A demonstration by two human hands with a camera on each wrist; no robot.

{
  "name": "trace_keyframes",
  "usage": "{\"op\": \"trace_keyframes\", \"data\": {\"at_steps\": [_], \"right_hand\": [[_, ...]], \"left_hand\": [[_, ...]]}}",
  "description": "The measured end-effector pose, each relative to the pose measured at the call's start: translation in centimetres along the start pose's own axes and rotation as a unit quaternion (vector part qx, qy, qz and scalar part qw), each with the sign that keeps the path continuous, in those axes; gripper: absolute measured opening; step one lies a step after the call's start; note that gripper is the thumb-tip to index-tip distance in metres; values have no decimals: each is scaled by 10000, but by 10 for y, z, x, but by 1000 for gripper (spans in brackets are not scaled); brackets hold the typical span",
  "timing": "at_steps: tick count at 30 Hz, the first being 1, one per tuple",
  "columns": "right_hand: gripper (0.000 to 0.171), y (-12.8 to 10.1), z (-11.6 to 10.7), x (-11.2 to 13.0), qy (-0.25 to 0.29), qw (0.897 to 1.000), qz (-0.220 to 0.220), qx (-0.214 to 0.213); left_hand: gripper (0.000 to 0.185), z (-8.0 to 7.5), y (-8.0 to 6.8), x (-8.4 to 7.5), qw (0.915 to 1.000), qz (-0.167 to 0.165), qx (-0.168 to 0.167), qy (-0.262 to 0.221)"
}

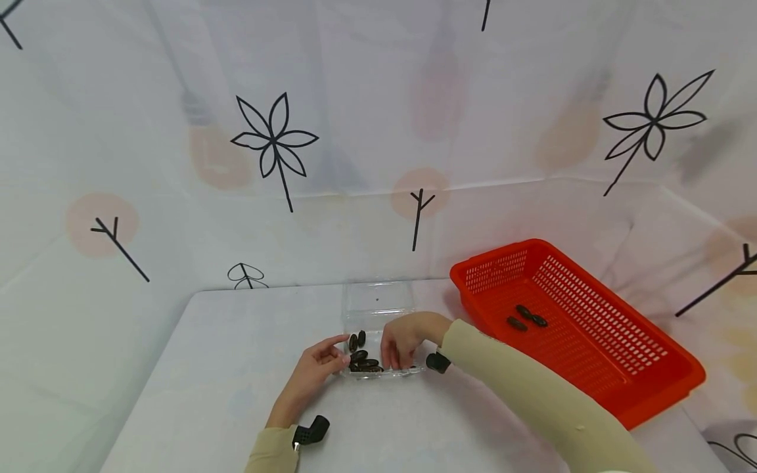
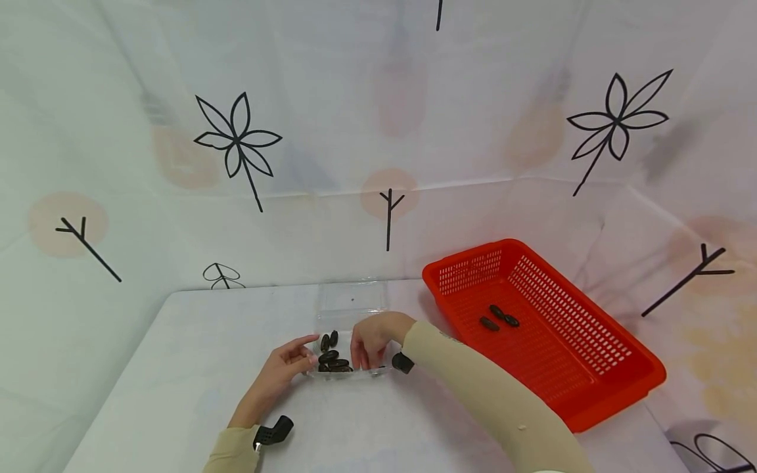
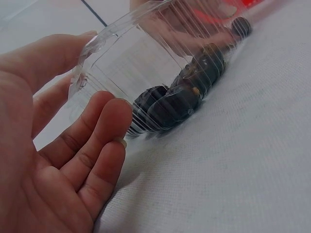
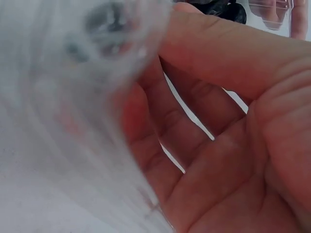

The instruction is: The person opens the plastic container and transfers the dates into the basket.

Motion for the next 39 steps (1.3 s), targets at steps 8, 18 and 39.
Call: {"op": "trace_keyframes", "data": {"at_steps": [8,18,39], "right_hand": [[18,-6,-8,3,-739,9964,301,-279],[22,-7,-6,1,-1462,9880,485,-115],[35,1,-5,2,-475,9988,-143,-4]], "left_hand": [[48,-3,12,18,9999,-12,-76,68],[48,-2,11,13,9998,16,-88,161],[47,0,-4,-6,9999,-68,-48,119]]}}
Point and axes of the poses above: each hand's wrist, its own y-axis towards the middle knuckle, its own z-axis out of the palm, x = y × z, the point moved 7 cm from there along y, towards the middle knuckle, and after that the axes turned 15 degrees about -z, right-handed, at the moved point
